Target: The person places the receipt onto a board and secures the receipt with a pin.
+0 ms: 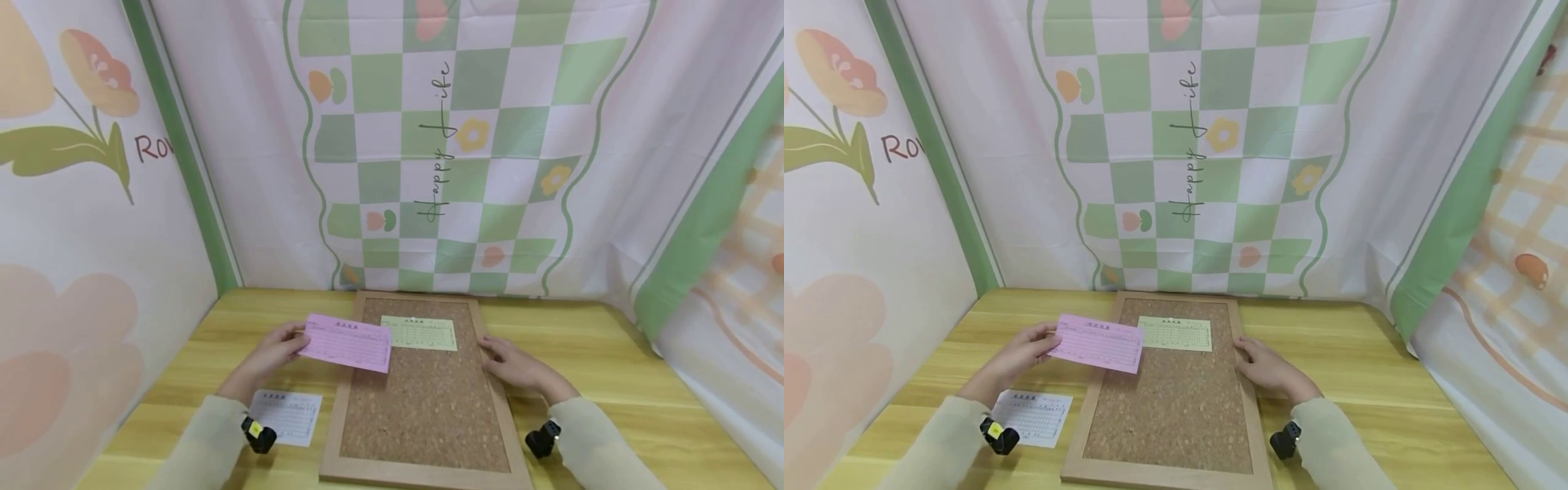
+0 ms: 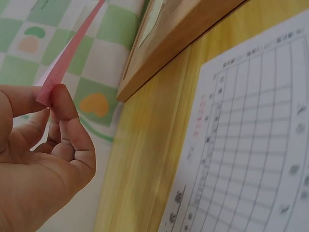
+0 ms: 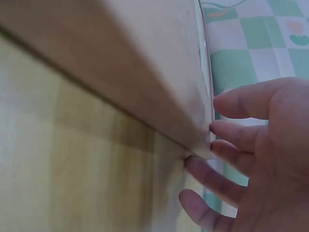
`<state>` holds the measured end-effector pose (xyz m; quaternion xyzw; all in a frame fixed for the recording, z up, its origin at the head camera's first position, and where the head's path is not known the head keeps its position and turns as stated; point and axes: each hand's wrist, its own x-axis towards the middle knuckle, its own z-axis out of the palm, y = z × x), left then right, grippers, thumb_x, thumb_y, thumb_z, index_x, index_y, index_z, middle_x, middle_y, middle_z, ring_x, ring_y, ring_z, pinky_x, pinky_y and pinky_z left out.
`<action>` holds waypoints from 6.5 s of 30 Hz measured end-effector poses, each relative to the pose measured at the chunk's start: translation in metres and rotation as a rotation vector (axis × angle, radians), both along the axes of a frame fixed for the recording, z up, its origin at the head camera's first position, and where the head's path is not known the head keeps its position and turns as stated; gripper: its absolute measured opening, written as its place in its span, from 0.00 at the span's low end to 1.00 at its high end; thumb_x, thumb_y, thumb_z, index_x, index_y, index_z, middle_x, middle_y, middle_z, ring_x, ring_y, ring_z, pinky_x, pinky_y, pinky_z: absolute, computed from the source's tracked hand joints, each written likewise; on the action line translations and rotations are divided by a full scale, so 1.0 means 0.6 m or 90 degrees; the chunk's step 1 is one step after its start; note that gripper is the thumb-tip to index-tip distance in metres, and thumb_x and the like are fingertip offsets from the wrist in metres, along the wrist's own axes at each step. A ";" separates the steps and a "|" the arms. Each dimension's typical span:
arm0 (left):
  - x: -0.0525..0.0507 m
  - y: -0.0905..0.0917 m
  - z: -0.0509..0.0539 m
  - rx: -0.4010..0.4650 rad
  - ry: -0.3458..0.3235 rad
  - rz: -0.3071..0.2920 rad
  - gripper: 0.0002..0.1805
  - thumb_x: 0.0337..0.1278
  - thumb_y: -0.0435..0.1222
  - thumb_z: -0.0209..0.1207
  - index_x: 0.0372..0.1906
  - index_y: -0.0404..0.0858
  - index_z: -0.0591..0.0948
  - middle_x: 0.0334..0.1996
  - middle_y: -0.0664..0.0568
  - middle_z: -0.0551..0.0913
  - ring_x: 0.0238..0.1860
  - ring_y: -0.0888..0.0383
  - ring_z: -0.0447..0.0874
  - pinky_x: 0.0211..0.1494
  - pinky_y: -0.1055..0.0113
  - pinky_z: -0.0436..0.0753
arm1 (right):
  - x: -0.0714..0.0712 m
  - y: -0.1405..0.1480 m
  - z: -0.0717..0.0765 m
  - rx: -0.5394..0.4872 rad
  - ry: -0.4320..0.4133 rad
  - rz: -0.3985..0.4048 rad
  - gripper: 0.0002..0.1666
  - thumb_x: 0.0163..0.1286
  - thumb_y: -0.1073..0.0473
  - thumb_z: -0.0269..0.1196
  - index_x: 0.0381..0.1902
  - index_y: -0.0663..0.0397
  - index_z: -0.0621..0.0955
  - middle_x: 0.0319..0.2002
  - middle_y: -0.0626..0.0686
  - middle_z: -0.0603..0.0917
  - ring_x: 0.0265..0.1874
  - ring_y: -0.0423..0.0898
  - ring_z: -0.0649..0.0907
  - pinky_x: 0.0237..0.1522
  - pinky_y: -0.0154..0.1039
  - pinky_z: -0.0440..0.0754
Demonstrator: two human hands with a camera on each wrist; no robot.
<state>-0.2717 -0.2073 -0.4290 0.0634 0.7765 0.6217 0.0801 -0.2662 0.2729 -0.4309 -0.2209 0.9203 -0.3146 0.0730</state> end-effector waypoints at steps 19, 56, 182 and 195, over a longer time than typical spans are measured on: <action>0.001 0.053 0.001 0.008 0.012 -0.040 0.22 0.73 0.34 0.53 0.67 0.29 0.71 0.46 0.46 0.80 0.43 0.57 0.79 0.55 0.54 0.77 | 0.008 -0.048 0.040 -0.041 -0.023 -0.023 0.28 0.80 0.51 0.53 0.66 0.67 0.73 0.61 0.66 0.76 0.60 0.66 0.75 0.57 0.61 0.75; -0.016 0.137 0.000 0.064 0.052 -0.063 0.18 0.71 0.31 0.55 0.59 0.25 0.72 0.45 0.42 0.78 0.41 0.58 0.80 0.51 0.63 0.80 | 0.002 -0.118 0.049 -0.138 -0.096 0.071 0.17 0.81 0.55 0.51 0.40 0.60 0.83 0.36 0.55 0.83 0.24 0.42 0.66 0.27 0.36 0.64; -0.030 0.168 0.000 -0.283 0.093 -0.299 0.25 0.52 0.27 0.69 0.56 0.28 0.76 0.42 0.45 0.74 0.43 0.54 0.70 0.47 0.64 0.72 | -0.022 -0.076 0.011 0.060 -0.142 -0.042 0.20 0.70 0.53 0.65 0.19 0.54 0.76 0.17 0.47 0.74 0.17 0.41 0.69 0.22 0.36 0.63; -0.028 0.172 0.000 -0.306 0.084 -0.288 0.32 0.49 0.32 0.74 0.60 0.29 0.76 0.43 0.46 0.73 0.44 0.54 0.68 0.48 0.62 0.71 | -0.020 -0.077 0.013 0.054 -0.145 -0.041 0.20 0.71 0.54 0.65 0.19 0.53 0.75 0.18 0.47 0.74 0.17 0.41 0.68 0.23 0.35 0.63</action>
